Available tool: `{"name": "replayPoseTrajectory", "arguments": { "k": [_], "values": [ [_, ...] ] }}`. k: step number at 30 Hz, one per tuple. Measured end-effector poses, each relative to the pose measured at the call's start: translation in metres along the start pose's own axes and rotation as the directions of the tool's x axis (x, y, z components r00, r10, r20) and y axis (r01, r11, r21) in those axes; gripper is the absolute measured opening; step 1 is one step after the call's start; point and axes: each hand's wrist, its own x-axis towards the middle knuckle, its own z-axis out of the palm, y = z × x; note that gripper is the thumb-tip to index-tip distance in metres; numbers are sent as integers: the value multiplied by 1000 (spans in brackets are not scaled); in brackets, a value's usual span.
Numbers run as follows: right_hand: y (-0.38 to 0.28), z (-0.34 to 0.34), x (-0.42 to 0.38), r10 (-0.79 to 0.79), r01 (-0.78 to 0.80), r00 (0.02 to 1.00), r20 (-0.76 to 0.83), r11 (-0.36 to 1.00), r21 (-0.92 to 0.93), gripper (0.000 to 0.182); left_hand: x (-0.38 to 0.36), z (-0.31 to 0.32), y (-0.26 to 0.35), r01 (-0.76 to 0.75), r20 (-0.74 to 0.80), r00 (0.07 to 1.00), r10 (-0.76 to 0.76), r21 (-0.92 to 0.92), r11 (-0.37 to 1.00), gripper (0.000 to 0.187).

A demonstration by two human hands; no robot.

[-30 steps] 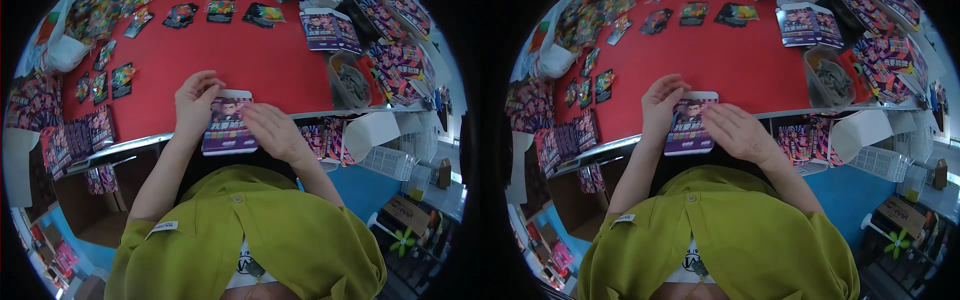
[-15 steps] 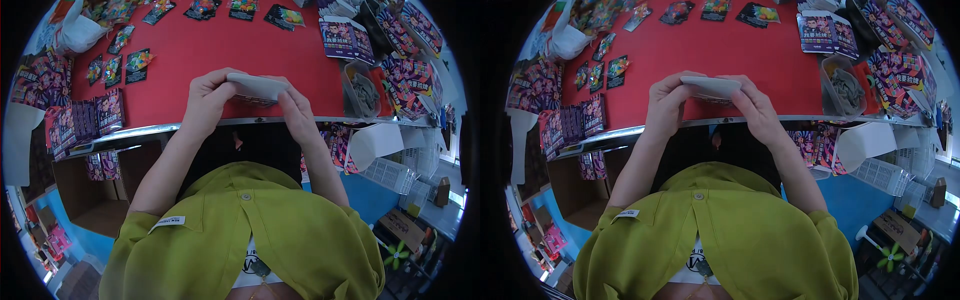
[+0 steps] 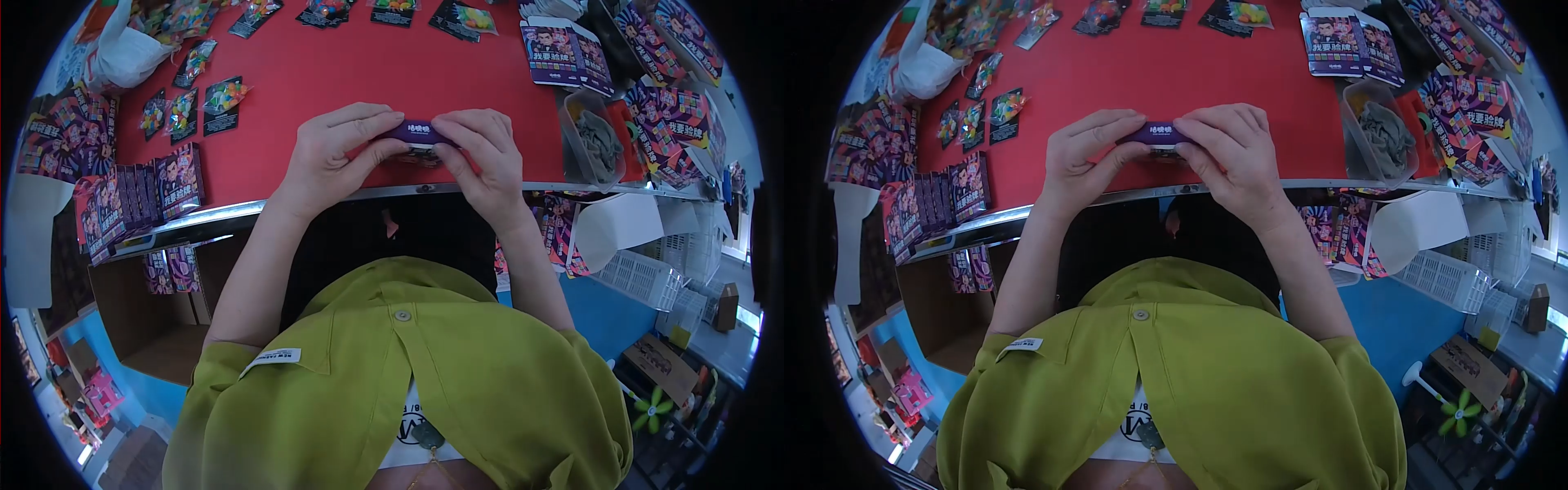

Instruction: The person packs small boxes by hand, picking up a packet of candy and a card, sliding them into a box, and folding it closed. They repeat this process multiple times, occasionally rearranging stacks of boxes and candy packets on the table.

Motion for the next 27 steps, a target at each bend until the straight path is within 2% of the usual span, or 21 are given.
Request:
{"name": "replayPoseTrajectory", "arguments": {
  "k": [2,4,8,9,10,12,14,18,20,22,23,24,25,26,27],
  "values": [
    [-4,-6,3,100,-102,991,85,995,20,20,1,0,3,45,-13,999,-45,-38,998,23],
    [-7,-8,6,125,-130,986,107,991,38,20,4,-1,5,154,12,988,-154,-132,979,17],
    [-7,-12,12,185,-195,971,152,979,54,18,6,1,8,218,-6,975,-222,-163,962,14],
    [-8,-11,12,178,-189,972,154,980,60,18,6,3,8,254,-9,964,-265,-255,933,12],
    [-9,-10,10,225,-240,964,145,966,97,17,5,4,8,286,-8,952,-307,-347,893,11],
    [-9,-8,10,265,-283,954,140,949,135,16,4,4,5,292,-8,949,-316,-361,886,12],
    [-9,-6,9,368,-400,915,162,874,275,15,4,4,6,299,-3,946,-324,-378,876,13],
    [-10,-7,9,364,-390,920,142,882,265,12,5,2,8,333,33,936,-350,-408,850,11],
    [-11,-7,9,335,-353,934,123,920,172,14,6,1,7,342,41,932,-361,-435,833,11],
    [-7,-4,7,274,-289,956,109,944,159,16,7,4,9,440,57,864,-500,-565,698,8],
    [-6,-4,5,225,-237,969,97,961,139,17,6,4,11,443,56,862,-504,-565,696,8],
    [-6,-5,4,230,-244,968,104,960,141,17,5,5,13,489,112,788,-605,-711,505,9],
    [-5,-7,4,153,-162,983,98,983,91,20,3,7,16,497,190,704,-684,-820,283,10],
    [-5,-7,3,73,-77,992,98,996,42,22,3,9,20,499,192,695,-693,-822,273,10],
    [-7,-7,2,79,-85,991,108,995,48,22,4,11,25,491,192,639,-745,-847,203,11]
  ]
}}
